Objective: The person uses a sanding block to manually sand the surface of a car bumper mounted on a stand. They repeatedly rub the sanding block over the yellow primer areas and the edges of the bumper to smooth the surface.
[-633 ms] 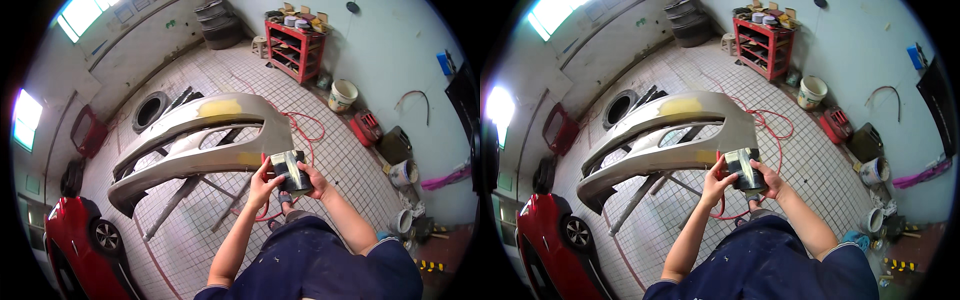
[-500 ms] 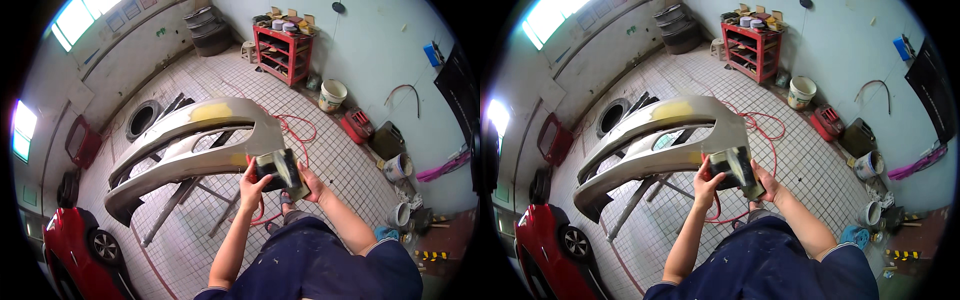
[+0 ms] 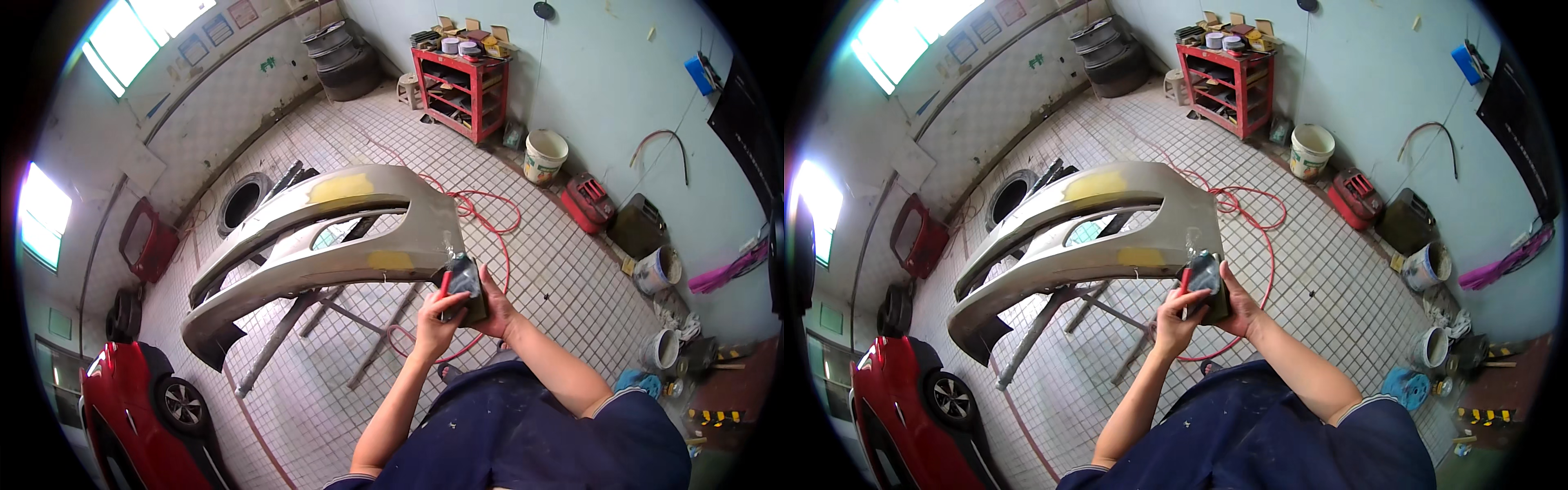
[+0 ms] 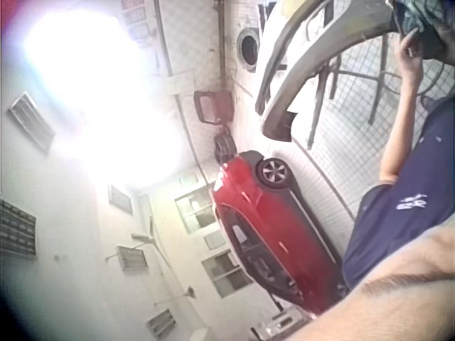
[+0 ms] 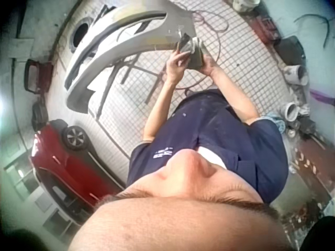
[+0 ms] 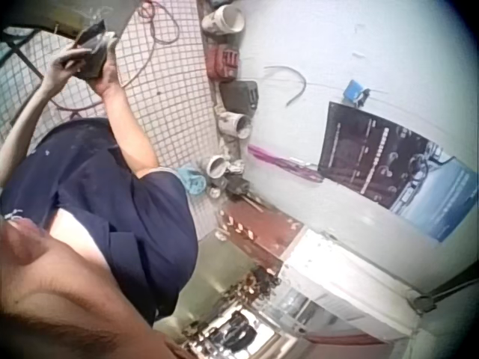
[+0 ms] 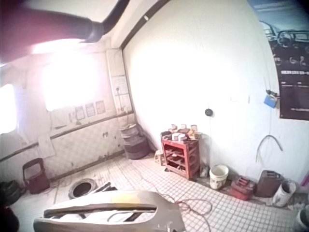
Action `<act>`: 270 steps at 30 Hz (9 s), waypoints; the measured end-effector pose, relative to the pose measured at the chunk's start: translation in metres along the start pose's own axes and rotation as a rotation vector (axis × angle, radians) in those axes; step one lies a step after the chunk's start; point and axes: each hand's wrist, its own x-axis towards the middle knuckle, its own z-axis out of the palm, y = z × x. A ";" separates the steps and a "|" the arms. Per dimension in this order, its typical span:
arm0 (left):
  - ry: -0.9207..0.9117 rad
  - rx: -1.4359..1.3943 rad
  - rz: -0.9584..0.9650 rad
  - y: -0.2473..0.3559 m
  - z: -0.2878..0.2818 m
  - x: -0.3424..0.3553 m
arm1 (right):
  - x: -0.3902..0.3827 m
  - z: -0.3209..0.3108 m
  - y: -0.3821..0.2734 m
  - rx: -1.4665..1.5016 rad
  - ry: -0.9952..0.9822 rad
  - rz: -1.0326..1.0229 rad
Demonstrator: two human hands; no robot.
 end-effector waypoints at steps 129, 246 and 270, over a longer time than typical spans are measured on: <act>0.099 0.804 -0.072 -0.117 -0.404 0.158 | 0.470 0.127 -0.073 -2.445 -0.677 -1.586; 0.264 0.669 -0.302 -0.121 -0.403 0.162 | 0.466 0.117 -0.099 -2.425 -0.794 -1.570; 0.288 0.601 -0.275 -0.124 -0.405 0.157 | 0.461 0.086 -0.117 -2.372 -0.702 -1.536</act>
